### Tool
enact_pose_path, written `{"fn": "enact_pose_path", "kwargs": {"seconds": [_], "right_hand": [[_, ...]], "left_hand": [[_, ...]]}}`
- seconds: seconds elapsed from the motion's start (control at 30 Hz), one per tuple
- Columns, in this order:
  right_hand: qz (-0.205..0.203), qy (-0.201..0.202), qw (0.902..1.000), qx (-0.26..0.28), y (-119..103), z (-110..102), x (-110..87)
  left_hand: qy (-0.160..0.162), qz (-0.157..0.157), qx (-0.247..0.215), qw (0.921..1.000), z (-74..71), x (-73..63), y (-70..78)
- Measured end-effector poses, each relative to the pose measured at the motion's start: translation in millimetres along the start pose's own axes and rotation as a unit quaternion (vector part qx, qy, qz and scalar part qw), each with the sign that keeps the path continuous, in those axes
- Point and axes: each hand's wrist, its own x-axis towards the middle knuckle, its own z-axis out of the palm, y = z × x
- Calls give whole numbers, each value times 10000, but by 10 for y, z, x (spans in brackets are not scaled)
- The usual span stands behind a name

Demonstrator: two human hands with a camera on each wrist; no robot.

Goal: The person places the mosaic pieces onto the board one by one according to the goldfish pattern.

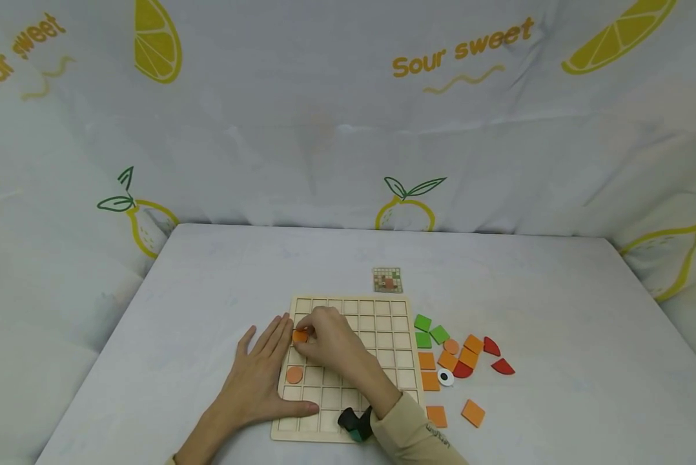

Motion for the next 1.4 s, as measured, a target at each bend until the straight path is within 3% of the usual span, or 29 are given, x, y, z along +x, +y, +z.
{"fn": "enact_pose_path", "kwargs": {"seconds": [0.5,0.9,1.4], "right_hand": [[119,-139,9998,-100,-1,31,12],[264,-161,9995,36,-5,30,-8],[146,-148,9997,-137,1,14,-26]], "left_hand": [[101,-8,-6,9999,8,-6,-7],[-36,-32,34,10000,-11,-1,4],[28,-18,-4,10000,9,2,3]]}}
